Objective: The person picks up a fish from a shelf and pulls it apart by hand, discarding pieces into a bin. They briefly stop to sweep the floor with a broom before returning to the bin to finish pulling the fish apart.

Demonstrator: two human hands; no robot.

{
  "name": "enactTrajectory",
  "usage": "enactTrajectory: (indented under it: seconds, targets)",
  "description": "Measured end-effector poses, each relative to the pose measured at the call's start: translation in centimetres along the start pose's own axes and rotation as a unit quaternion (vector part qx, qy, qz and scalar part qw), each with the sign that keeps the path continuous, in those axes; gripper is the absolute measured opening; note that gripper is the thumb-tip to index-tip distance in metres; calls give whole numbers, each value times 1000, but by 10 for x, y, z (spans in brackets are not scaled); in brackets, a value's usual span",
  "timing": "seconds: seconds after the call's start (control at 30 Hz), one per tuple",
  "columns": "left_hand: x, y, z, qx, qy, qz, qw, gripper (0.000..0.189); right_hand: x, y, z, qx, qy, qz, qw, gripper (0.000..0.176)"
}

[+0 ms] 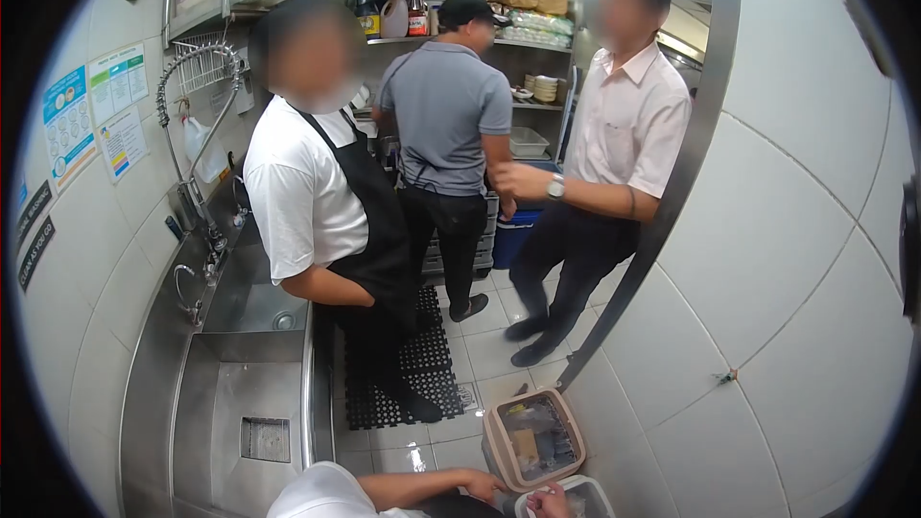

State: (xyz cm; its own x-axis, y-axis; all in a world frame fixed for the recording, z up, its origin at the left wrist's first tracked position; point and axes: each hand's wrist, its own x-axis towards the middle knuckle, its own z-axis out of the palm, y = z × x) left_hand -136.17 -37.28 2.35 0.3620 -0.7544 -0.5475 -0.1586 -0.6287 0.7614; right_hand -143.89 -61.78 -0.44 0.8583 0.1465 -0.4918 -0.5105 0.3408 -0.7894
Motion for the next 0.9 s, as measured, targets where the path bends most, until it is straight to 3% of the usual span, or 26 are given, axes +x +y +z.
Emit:
enactTrajectory:
  seconds: [0.07, 0.13, 0.17, 0.23, 0.27, 0.33, 0.4, 0.47, 0.67, 0.7, 0.77, 0.8, 0.87, 0.9]
  targets:
    - [-4, 40, -2, 24, 0, 39, 999, 66, 0, -8, 7, -41, 10, -6, 999, 20]
    - [-19, 81, -33, -173, -138, 53, 974, 66, -1, -12, 14, -85, 17, -13, 996, 26]
    - [-26, 90, -44, -174, -141, 53, 973, 66, -2, -13, 17, -108, 21, -16, 994, 30]
    - [-35, 100, -65, -187, -14, 30, 982, 71, -4, -14, 23, -150, 28, -21, 988, 37]
    - [-26, 84, -63, -184, -16, 29, 982, 71, -5, -15, 26, -171, 33, -25, 984, 41]
    - [-10, 48, -61, -91, 218, 221, 946, 76, -5, -14, 31, -215, 46, -33, 975, 48]
    - [-7, 44, -63, -44, 250, 190, 948, 74, -6, -13, 33, -267, 64, -45, 961, 56]
    - [-1, 43, -55, -80, 154, 40, 984, 65, -10, -11, 38, -320, 87, -55, 942, 64]
    - [20, 48, -2, -147, 123, 45, 980, 44, -18, -6, 52, -428, 138, -34, 892, 87]
    - [21, 49, 3, -146, 154, 68, 975, 40, -14, -1, 47, -428, 145, -33, 892, 87]
    - [23, 49, 0, -169, 161, 71, 970, 39, -6, 8, 45, -381, 164, -176, 893, 98]
    - [21, 46, 0, -193, 174, 67, 963, 38, -3, 10, 40, -381, 161, -173, 894, 98]
    - [17, 45, 0, -210, 189, 54, 958, 36, -16, -18, 56, -400, 131, -143, 896, 125]
    - [19, 43, -4, -221, 173, 52, 958, 34, -22, -29, 67, -361, 112, -153, 913, 118]
